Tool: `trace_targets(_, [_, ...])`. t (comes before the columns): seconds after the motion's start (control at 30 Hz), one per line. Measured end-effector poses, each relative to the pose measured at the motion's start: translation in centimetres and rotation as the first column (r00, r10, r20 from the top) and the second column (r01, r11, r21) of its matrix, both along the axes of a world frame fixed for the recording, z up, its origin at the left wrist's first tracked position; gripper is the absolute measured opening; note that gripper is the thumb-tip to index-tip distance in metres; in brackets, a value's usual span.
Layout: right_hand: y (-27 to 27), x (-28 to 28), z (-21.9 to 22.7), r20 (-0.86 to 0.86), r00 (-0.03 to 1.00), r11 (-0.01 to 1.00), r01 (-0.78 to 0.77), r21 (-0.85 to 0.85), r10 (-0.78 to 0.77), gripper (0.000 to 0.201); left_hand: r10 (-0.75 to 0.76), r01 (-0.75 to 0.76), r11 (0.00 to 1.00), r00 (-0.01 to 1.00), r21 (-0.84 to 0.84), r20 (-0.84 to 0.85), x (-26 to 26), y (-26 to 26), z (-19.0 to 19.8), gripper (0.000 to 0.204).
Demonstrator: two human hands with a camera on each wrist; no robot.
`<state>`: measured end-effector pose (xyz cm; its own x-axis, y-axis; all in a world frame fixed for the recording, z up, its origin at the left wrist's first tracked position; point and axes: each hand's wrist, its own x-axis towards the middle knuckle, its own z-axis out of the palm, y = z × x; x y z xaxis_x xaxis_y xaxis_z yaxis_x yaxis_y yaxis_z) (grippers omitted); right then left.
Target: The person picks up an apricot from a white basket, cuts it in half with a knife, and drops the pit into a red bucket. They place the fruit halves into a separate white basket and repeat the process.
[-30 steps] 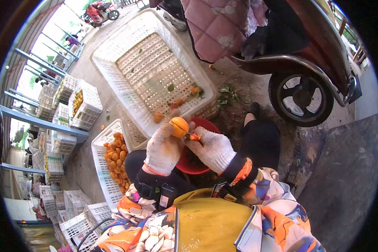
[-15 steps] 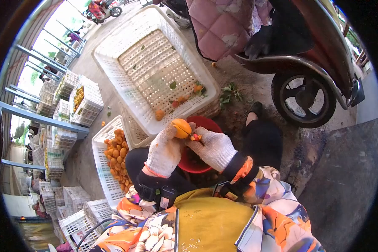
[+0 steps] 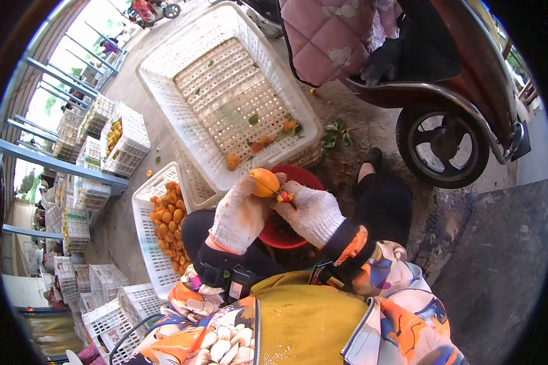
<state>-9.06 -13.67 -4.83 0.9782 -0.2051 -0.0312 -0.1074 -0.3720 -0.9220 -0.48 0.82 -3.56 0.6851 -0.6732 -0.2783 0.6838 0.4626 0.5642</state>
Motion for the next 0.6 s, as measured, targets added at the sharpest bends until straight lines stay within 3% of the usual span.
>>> trace_targets(0.07, [0.0,-0.1,-0.3,0.028,1.000,0.990,0.002,-0.142,0.002,0.025,-0.034,0.033,0.999,0.999,0.021,0.021,0.2,0.2,-0.1,0.044])
trace_targets(0.13, [0.3,0.4,0.3,-0.043,0.999,0.979,-0.006,-0.205,-0.003,0.025,0.034,-0.105,0.971,0.949,0.214,0.314,0.2,-0.3,-0.7,0.043])
trace_targets(0.23, [0.6,1.0,0.8,-0.162,0.987,0.956,-0.033,-0.291,-0.015,0.028,0.053,-0.188,0.944,0.896,0.269,0.441,0.4,-0.6,-0.3,0.044])
trace_targets(0.3, [0.8,1.2,1.4,-0.211,0.977,0.949,-0.056,-0.311,-0.012,0.032,0.024,-0.147,0.955,0.904,0.258,0.428,0.5,-0.3,-0.3,0.044])
trace_targets(0.37, [1.0,0.8,2.8,-0.249,0.966,0.982,0.018,-0.189,-0.065,0.039,0.002,-0.114,0.962,0.911,0.249,0.411,0.3,-0.2,-0.1,0.043])
trace_targets(0.4, [1.2,1.0,2.1,-0.252,0.966,0.982,0.015,-0.187,-0.063,0.039,0.041,-0.116,0.964,0.953,0.238,0.302,-0.2,-0.5,0.2,0.045])
trace_targets(0.43, [1.2,1.4,0.9,-0.115,0.991,0.978,0.046,-0.204,-0.070,0.045,0.077,-0.119,0.967,0.979,0.227,0.186,-0.6,-0.8,0.3,0.046])
trace_targets(0.47, [1.2,1.6,0.0,0.022,0.997,0.973,0.080,-0.218,-0.077,0.051,0.076,-0.117,0.967,0.981,0.228,0.181,-0.8,-0.9,-0.1,0.046])
trace_targets(0.53, [1.5,2.2,0.2,-0.016,0.999,0.973,0.044,-0.228,-0.049,0.055,0.117,-0.141,0.978,0.980,0.151,0.163,-0.8,-0.9,-1.6,0.046])
trace_targets(0.6, [1.7,2.6,0.8,-0.181,0.983,0.971,-0.060,-0.231,0.017,0.049,0.109,-0.154,0.968,0.969,0.199,0.223,-0.4,-0.5,-2.1,0.047])
